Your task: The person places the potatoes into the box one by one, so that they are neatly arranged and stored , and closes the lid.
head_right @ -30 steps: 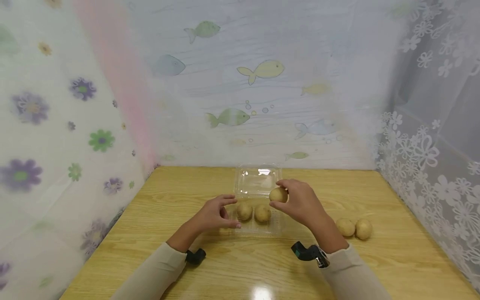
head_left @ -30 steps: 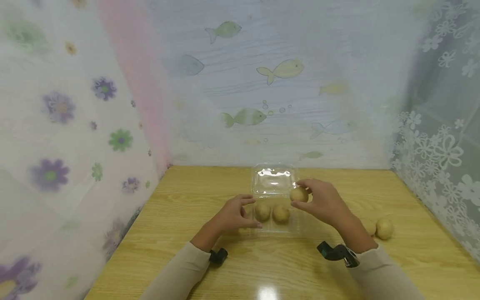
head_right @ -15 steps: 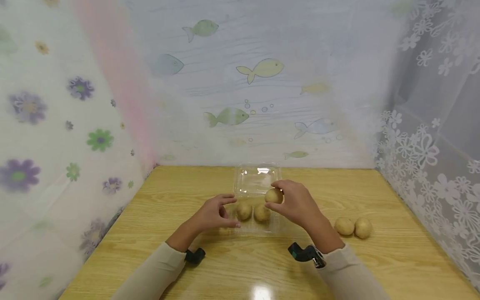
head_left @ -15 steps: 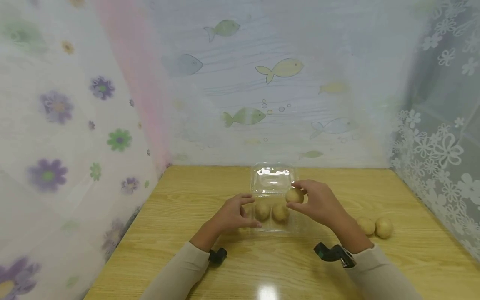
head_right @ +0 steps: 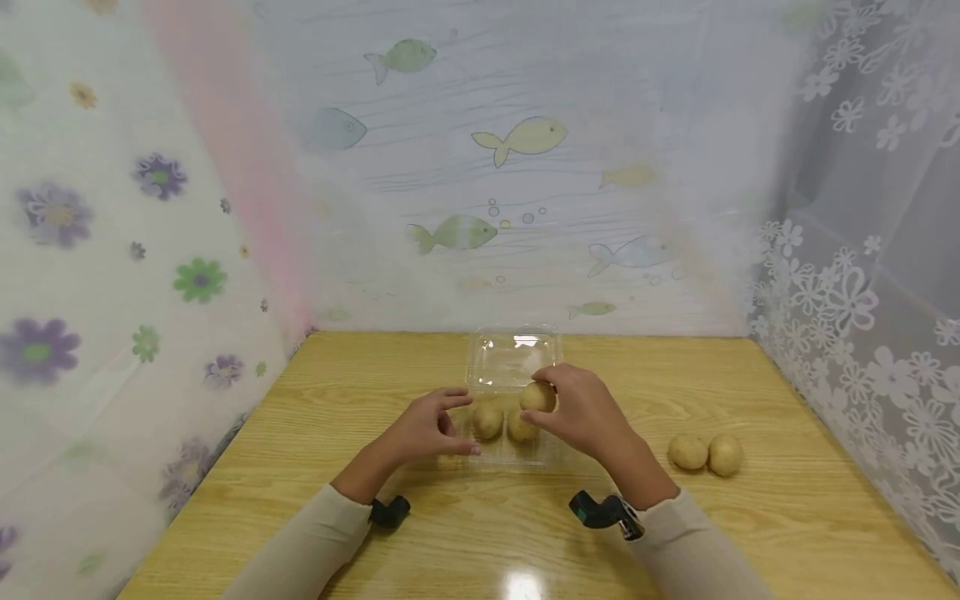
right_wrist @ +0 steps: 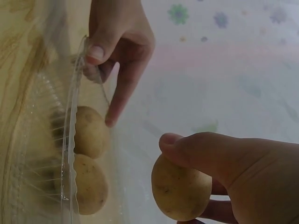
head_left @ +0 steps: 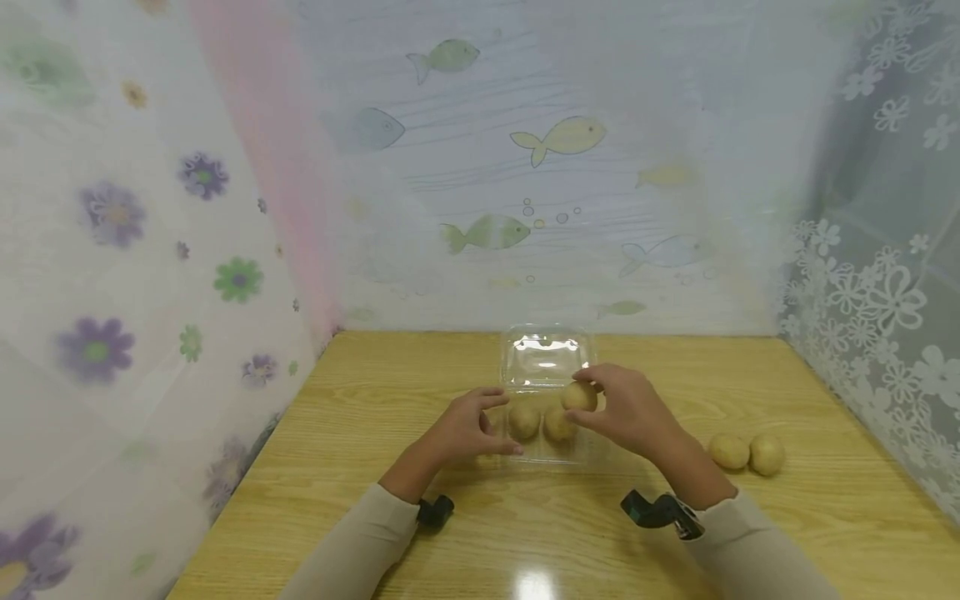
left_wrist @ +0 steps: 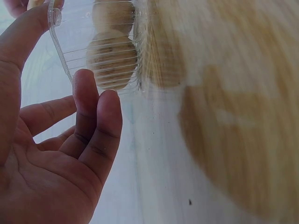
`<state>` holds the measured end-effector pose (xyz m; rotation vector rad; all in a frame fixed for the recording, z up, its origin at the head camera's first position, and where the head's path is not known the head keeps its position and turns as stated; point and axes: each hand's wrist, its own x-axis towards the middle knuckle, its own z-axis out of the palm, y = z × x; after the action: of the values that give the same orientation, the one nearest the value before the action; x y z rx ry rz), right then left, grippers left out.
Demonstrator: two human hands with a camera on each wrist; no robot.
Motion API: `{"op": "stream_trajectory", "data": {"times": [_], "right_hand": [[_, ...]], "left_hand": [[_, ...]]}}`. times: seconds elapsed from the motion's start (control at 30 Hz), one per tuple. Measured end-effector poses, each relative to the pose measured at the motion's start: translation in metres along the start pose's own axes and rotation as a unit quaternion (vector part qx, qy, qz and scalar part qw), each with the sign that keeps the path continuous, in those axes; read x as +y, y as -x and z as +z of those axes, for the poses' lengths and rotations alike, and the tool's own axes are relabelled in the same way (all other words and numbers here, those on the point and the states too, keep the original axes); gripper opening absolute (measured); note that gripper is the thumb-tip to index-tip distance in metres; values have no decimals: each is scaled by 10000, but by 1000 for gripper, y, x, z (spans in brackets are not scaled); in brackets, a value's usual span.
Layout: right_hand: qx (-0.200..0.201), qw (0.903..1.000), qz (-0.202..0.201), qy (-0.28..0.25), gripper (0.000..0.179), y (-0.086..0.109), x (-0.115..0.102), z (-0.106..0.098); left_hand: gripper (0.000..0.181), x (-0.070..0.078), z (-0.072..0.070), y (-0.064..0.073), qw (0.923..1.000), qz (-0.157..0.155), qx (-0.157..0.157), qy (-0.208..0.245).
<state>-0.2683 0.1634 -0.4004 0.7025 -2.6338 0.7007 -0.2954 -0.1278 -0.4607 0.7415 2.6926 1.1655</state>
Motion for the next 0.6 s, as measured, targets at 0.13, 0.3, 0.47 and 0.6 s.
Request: {"op": "stream_trajectory", "data": {"times": [0.13, 0.3, 0.47, 0.6], "right_hand": [[5, 10000, -27, 31, 48, -1, -2, 3], [17, 9999, -112, 43, 48, 0, -3, 5], [7, 9999, -148, 53, 47, 0, -3, 6], [6, 9998, -169, 38, 47, 0, -4, 7]], "left_hand": [[93, -1, 0, 0, 10000, -18, -16, 64], [93, -1, 0, -1, 9999, -47, -11, 93], [94, 0, 0, -1, 10000, 2, 28, 55], [94, 0, 0, -1, 10000, 33, 55, 18]]}}
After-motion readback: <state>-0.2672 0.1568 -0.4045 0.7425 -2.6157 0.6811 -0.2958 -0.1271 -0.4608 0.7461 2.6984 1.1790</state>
